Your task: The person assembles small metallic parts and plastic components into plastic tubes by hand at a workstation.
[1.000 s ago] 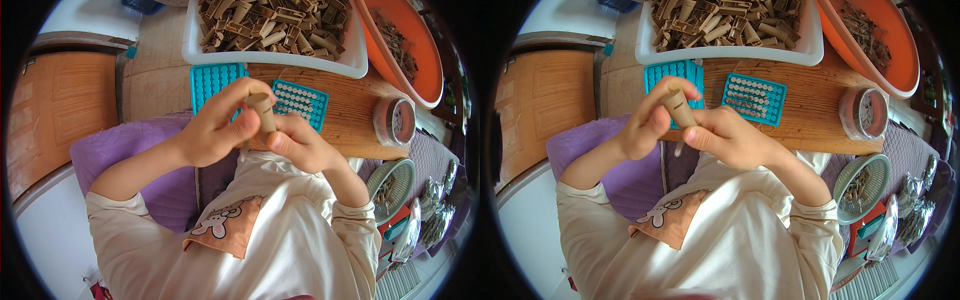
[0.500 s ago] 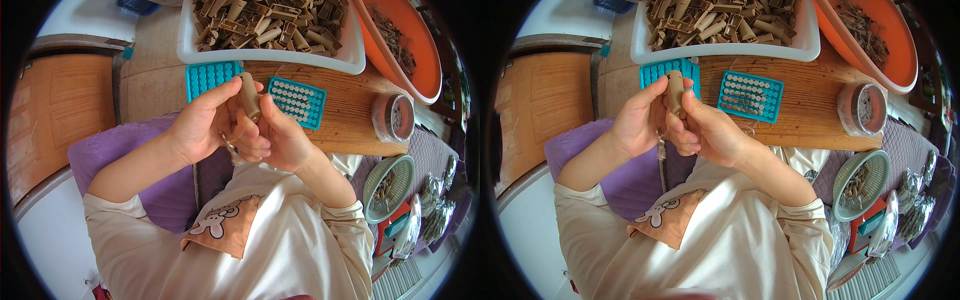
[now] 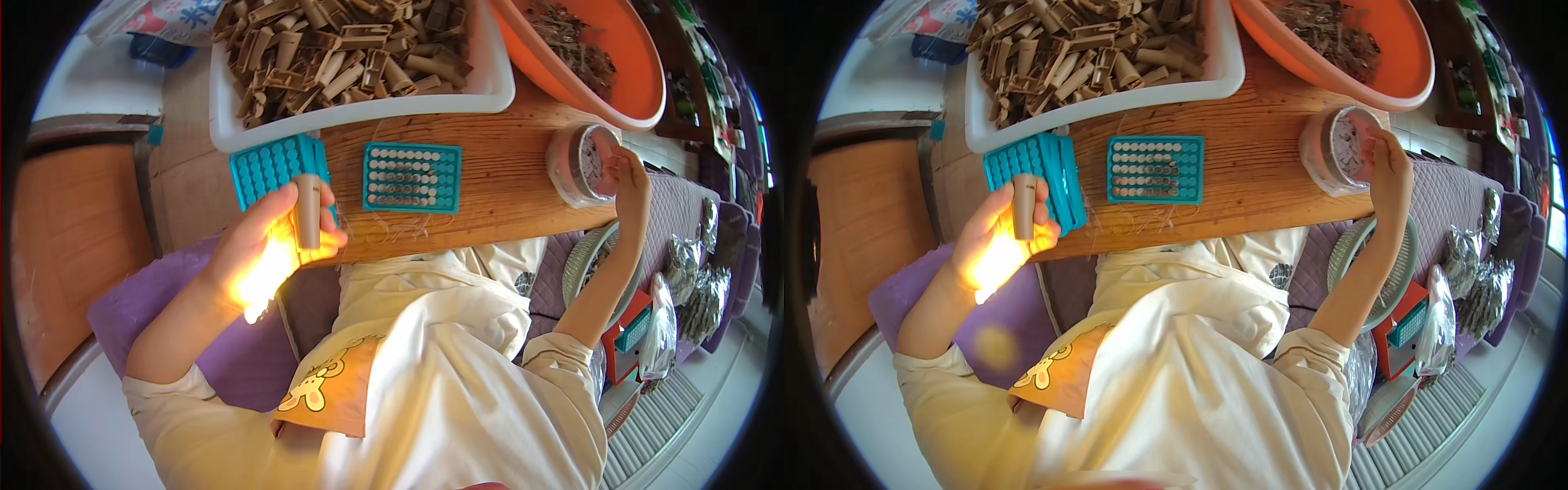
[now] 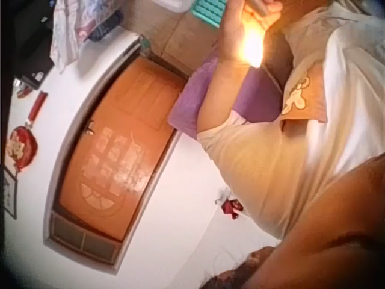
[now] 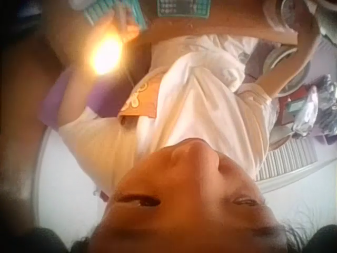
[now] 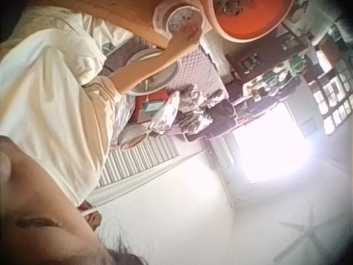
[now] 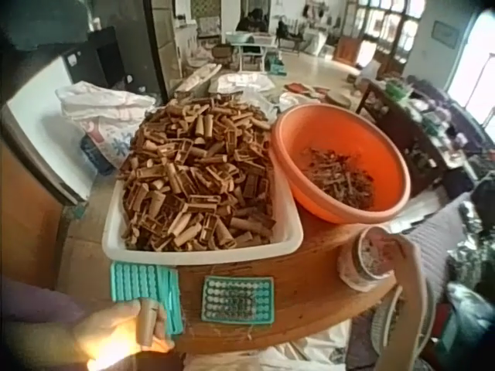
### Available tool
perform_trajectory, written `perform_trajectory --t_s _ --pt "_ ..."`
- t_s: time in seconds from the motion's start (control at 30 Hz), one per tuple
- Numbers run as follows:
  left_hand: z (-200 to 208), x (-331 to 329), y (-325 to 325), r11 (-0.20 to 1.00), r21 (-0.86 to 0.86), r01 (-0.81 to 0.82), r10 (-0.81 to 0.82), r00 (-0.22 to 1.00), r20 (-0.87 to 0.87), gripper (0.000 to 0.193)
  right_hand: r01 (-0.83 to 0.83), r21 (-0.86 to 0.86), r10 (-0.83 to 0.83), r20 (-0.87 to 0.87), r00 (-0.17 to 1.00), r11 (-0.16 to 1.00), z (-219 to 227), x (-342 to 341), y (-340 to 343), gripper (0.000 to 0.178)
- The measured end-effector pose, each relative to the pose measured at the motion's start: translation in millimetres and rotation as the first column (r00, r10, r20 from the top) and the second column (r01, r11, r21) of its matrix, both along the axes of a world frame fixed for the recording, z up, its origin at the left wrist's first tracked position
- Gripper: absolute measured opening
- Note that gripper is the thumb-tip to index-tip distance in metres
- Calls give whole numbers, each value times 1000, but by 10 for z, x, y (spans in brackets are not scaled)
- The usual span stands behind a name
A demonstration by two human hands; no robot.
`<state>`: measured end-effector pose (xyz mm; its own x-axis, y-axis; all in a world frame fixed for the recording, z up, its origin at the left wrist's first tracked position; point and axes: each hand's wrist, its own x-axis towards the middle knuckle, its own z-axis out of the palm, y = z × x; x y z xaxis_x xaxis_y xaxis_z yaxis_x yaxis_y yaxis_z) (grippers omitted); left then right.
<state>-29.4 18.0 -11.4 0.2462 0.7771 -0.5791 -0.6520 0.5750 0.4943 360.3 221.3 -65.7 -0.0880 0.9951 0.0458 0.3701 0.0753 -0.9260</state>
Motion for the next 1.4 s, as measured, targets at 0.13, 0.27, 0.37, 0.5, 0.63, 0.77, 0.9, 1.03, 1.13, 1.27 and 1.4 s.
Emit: perform_trajectory --t_s 0.13,0.27,0.37,0.5,0.63,0.77,0.9,1.03,1.13,1.27,1.4 --pt "55 95 -1 994 -30 101 -103 993 -57 35 -81 39 29 717 696 996 16 88 118 21" --pt "-26 126 -32 991 -40 130 -132 989 -65 35 -200 19 137 667 733 980 -173 -62 189 23" --pt "-78 118 -27 991 -55 121 -123 991 -46 34 -290 104 68 847 528 951 -390 -51 298 19" --pt "-83 105 -22 990 -93 109 -115 991 -62 33 -257 111 55 824 564 960 -422 -38 331 16" --pt "-39 80 -13 990 -112 82 -90 994 -63 31 -88 -42 97 533 840 995 -140 -57 239 14" --pt "-70 66 4 995 -83 47 -52 997 -55 29 39 -239 24 255 967 970 -49 141 226 13" --pt "-73 83 -10 997 -80 -3 -4 996 -89 31 20 -248 -16 16 1000 969 76 173 174 10" --pt "22 112 -1 996 -86 25 -32 997 -73 33 -54 -227 -52 -434 899 972 118 61 78 5" --pt "20 107 -23 998 -63 28 -31 998 -51 34 -25 -208 -99 -564 820 978 163 -218 -20 5" --pt "5 86 -19 996 -63 62 -64 998 -23 30 -99 -166 -45 -695 718 981 174 -616 -130 8" --pt "0 23 -73 995 -83 55 -58 998 -33 31 -279 -123 87 -768 635 952 351 -1310 -413 15"
